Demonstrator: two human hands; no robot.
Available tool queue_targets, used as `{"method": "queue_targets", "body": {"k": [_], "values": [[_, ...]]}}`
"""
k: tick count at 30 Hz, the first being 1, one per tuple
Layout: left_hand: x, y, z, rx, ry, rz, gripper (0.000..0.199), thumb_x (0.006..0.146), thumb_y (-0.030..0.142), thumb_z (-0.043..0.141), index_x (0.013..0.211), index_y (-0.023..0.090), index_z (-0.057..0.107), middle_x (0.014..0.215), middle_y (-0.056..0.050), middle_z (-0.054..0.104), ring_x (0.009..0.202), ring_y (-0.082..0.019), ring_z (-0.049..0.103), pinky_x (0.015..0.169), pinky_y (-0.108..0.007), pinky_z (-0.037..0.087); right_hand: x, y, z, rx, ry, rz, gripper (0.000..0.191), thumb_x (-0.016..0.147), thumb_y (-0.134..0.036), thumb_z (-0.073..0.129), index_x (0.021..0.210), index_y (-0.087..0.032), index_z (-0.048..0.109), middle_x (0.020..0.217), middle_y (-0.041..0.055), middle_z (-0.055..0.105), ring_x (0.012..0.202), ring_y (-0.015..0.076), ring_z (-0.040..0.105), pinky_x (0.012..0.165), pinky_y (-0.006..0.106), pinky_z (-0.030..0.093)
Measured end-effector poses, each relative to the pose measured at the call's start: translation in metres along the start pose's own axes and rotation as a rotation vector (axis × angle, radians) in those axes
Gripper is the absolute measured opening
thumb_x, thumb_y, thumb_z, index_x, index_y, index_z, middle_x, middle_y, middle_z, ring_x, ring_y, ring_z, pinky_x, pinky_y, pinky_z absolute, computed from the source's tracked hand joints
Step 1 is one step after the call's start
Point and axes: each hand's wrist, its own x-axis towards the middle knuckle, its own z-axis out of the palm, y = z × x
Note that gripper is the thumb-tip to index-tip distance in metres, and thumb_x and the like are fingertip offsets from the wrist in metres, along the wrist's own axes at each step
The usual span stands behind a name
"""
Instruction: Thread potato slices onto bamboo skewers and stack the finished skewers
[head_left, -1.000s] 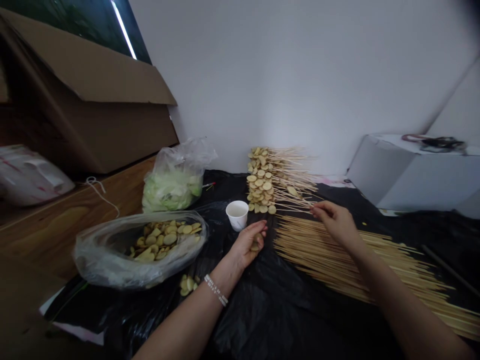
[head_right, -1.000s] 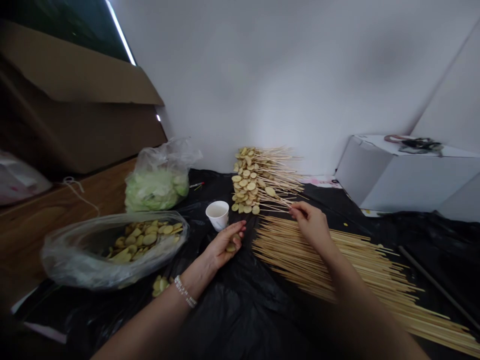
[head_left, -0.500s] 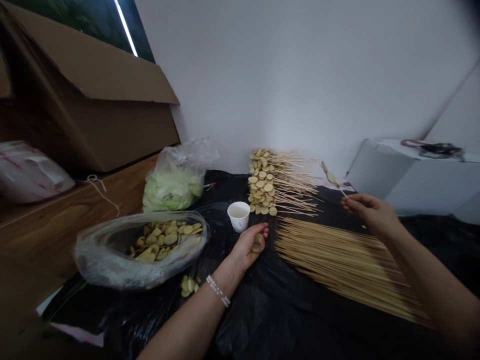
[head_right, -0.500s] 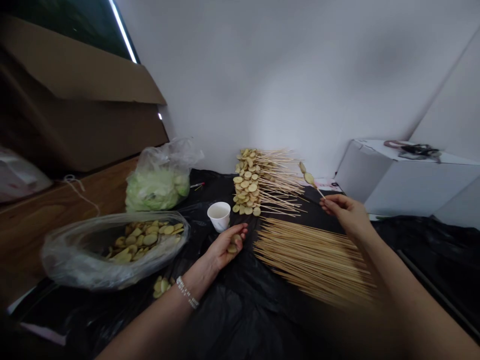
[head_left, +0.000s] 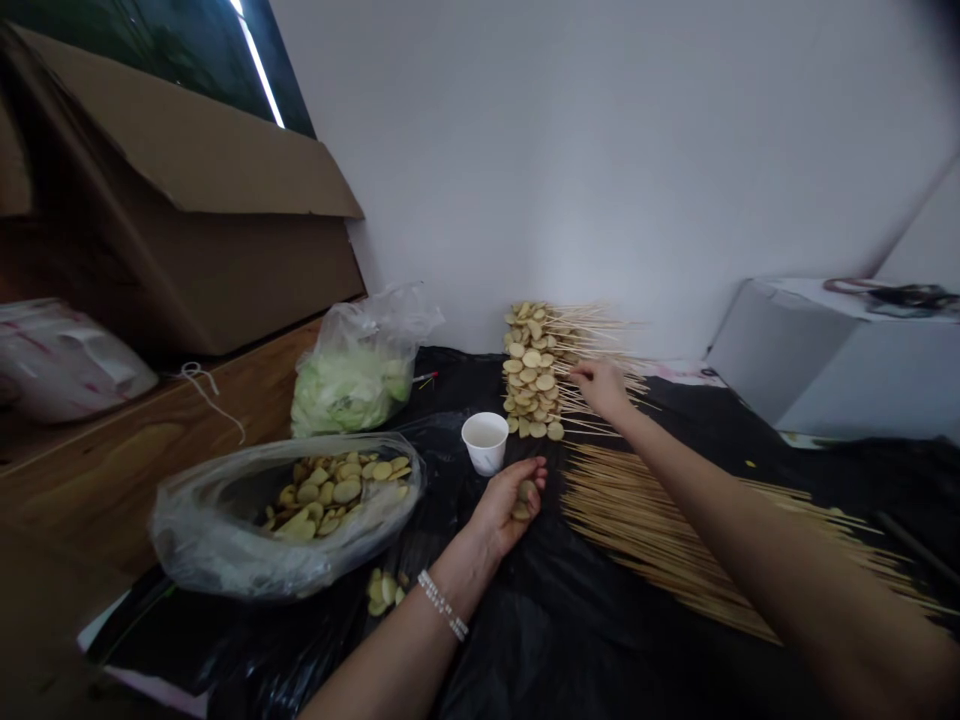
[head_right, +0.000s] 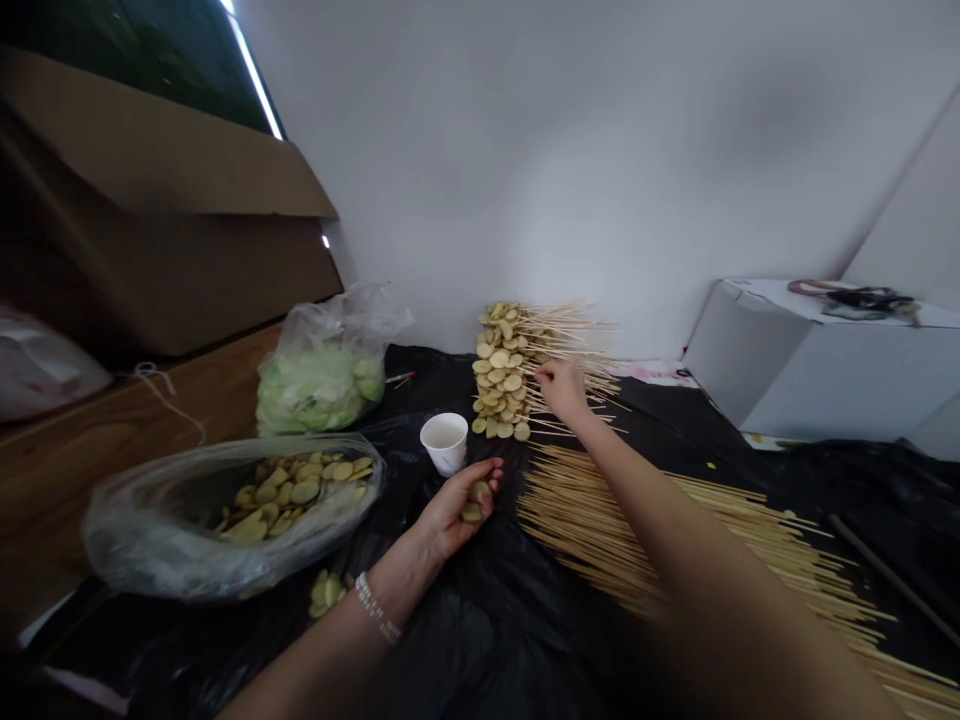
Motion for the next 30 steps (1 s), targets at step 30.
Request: {"method": "queue_targets", "body": {"k": [30], "values": [[-0.004, 0.016, -0.001, -0.296, -0.11, -0.132, 0.027, 0.084, 0.008, 0.045, 0.108, 0.007, 0.058, 0.087, -0.012, 0.063, 0.074, -0.014, 0.065, 0.062, -0.021, 0.055, -0.093, 0.032, -0.073, 0.169, -0.16, 0.095, 0.025, 0.077, -0.035, 0.056, 0.086, -0.019, 0.073, 0.082, 0.0035, 0.073, 0.073, 0.0175, 0.063, 0.069, 0.028, 0.046]]}}
